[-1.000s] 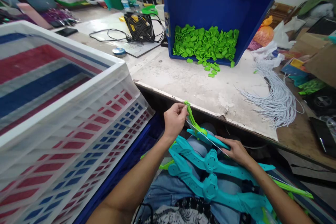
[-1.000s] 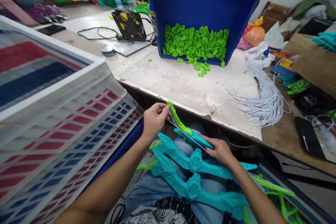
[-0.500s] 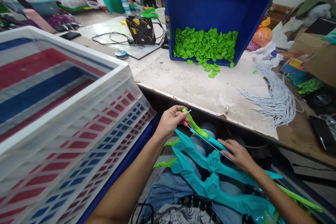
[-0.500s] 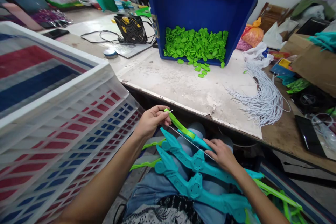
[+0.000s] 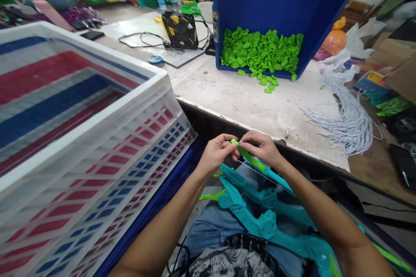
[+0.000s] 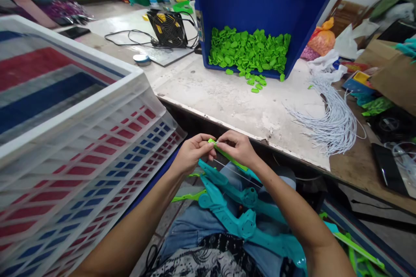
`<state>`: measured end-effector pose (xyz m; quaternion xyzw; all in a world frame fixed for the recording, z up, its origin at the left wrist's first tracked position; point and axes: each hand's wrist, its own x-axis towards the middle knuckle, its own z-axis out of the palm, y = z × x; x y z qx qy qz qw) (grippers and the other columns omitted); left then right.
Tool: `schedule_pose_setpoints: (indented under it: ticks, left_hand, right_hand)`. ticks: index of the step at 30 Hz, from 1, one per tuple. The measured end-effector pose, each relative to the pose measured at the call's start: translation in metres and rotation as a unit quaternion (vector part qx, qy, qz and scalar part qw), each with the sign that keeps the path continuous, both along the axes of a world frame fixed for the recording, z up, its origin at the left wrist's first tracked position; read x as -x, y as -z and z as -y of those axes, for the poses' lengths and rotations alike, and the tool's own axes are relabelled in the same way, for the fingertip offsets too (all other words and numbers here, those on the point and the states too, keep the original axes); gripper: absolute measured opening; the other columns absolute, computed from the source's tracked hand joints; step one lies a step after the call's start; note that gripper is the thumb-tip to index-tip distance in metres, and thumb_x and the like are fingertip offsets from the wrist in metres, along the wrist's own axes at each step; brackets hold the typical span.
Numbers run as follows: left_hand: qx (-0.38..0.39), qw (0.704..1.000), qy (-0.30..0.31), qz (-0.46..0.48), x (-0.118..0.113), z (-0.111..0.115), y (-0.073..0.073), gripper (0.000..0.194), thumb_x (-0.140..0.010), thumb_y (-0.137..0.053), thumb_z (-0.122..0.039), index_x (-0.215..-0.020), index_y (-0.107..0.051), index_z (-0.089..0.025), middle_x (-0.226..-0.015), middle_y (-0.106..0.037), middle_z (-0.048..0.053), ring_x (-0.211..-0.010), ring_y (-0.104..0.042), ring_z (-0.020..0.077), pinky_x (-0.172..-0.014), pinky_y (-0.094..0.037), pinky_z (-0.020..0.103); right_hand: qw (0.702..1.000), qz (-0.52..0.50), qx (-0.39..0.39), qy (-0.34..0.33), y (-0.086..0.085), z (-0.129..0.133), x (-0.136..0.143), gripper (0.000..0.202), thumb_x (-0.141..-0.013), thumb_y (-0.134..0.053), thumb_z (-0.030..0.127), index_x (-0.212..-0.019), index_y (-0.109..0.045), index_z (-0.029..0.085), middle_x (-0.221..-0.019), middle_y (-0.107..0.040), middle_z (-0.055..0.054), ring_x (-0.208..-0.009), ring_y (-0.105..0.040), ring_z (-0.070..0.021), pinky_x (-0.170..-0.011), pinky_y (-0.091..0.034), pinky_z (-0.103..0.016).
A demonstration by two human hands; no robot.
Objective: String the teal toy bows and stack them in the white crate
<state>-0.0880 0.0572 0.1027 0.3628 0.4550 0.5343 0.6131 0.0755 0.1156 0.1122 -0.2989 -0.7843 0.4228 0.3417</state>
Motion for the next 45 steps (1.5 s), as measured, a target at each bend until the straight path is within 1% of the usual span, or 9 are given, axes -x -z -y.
schedule_pose_setpoints:
  ticks: [6,10,14,17,21,28,31,37,45]
  left_hand:
    - [0.0,1.0,0.019,-0.007,0.0,0.0,0.002,0.045,-0.066,-0.078,-0.044,-0.091,-0.058,-0.012,-0.056,-0.065,0.0,-0.045,-0.057,0.0105,-0.048,-0.045,0.021]
    - [0.021,0.998,0.046,-0.035,0.001,0.0,0.003,0.045,-0.067,-0.075,-0.046,-0.093,-0.057,-0.014,-0.058,-0.064,0.0,-0.05,-0.06,0.0139,-0.052,-0.048,0.025]
    - [-0.03,0.967,-0.011,-0.253,-0.002,-0.001,0.007,0.026,-0.071,-0.07,-0.04,-0.08,-0.06,-0.017,-0.059,-0.058,-0.002,-0.056,-0.056,0.0136,-0.054,-0.043,0.023]
    - [-0.109,0.921,-0.107,-0.358,-0.014,0.005,0.011,0.009,-0.077,-0.062,-0.028,-0.075,-0.061,-0.019,-0.074,-0.061,0.001,-0.066,-0.056,0.013,-0.062,-0.043,0.023]
    - [-0.152,0.937,-0.106,-0.297,-0.027,0.009,0.012,0.014,-0.08,-0.053,-0.02,-0.082,-0.066,-0.021,-0.08,-0.065,0.002,-0.078,-0.059,0.0162,-0.076,-0.045,0.027]
    - [0.024,0.999,-0.048,0.011,-0.026,-0.027,-0.005,0.022,-0.067,-0.067,-0.037,-0.072,-0.071,-0.015,-0.074,-0.067,0.004,-0.075,-0.059,0.0175,-0.071,-0.045,0.028]
    - [0.054,0.997,-0.048,0.032,-0.018,-0.037,-0.012,0.026,-0.056,-0.076,-0.035,-0.068,-0.068,-0.014,-0.071,-0.066,0.004,-0.069,-0.058,0.0152,-0.065,-0.044,0.026]
    - [-0.093,0.954,-0.121,-0.257,-0.008,-0.029,-0.021,0.01,-0.067,-0.067,-0.026,-0.07,-0.064,-0.017,-0.07,-0.065,0.001,-0.064,-0.056,0.0119,-0.06,-0.044,0.022]
    - [0.032,0.997,-0.067,-0.015,-0.015,-0.029,-0.025,0.037,-0.054,-0.081,-0.037,-0.075,-0.066,-0.011,-0.06,-0.063,0.002,-0.051,-0.06,0.0125,-0.041,-0.044,0.019]
  right_hand:
    - [0.996,0.036,0.077,-0.018,-0.008,-0.01,-0.004,0.016,-0.08,-0.063,0.031,-0.076,-0.066,0.017,-0.07,-0.062,-0.001,-0.061,-0.054,-0.0111,-0.056,-0.041,-0.024]
    - [0.998,0.063,0.012,-0.012,-0.012,-0.005,0.003,0.014,-0.08,-0.059,0.025,-0.071,-0.064,0.016,-0.068,-0.06,0.0,-0.061,-0.052,-0.0104,-0.057,-0.038,-0.023]
    - [0.995,0.068,-0.059,0.033,-0.003,-0.015,0.007,0.013,-0.08,-0.056,0.021,-0.068,-0.061,0.017,-0.068,-0.06,0.0,-0.063,-0.052,-0.0108,-0.06,-0.039,-0.024]
    - [0.985,0.017,-0.057,0.163,0.006,-0.057,-0.004,0.012,-0.076,-0.057,0.021,-0.065,-0.059,0.018,-0.065,-0.057,0.001,-0.064,-0.052,-0.012,-0.062,-0.041,-0.025]
    - [0.901,-0.125,-0.021,0.415,0.002,-0.097,-0.022,0.013,-0.077,-0.055,0.025,-0.067,-0.054,0.019,-0.061,-0.051,0.003,-0.061,-0.049,-0.0122,-0.062,-0.044,-0.027]
    - [0.972,-0.157,-0.051,0.168,0.001,0.016,0.017,0.01,-0.084,-0.059,0.023,-0.075,-0.063,0.021,-0.091,-0.058,-0.004,-0.096,-0.057,-0.0174,-0.09,-0.047,-0.033]
    - [0.966,-0.17,-0.035,0.192,0.018,0.034,0.024,0.009,-0.082,-0.061,0.021,-0.075,-0.065,0.021,-0.095,-0.055,-0.005,-0.101,-0.055,-0.0183,-0.092,-0.047,-0.033]
    - [0.948,-0.175,0.045,0.263,0.035,0.02,0.028,0.01,-0.08,-0.063,0.028,-0.076,-0.067,0.019,-0.091,-0.052,-0.005,-0.09,-0.057,-0.0159,-0.076,-0.052,-0.027]
    - [0.924,-0.201,-0.006,0.326,0.024,0.016,0.045,0.012,-0.084,-0.06,0.029,-0.082,-0.069,0.021,-0.087,-0.054,-0.004,-0.083,-0.057,-0.0151,-0.071,-0.052,-0.026]
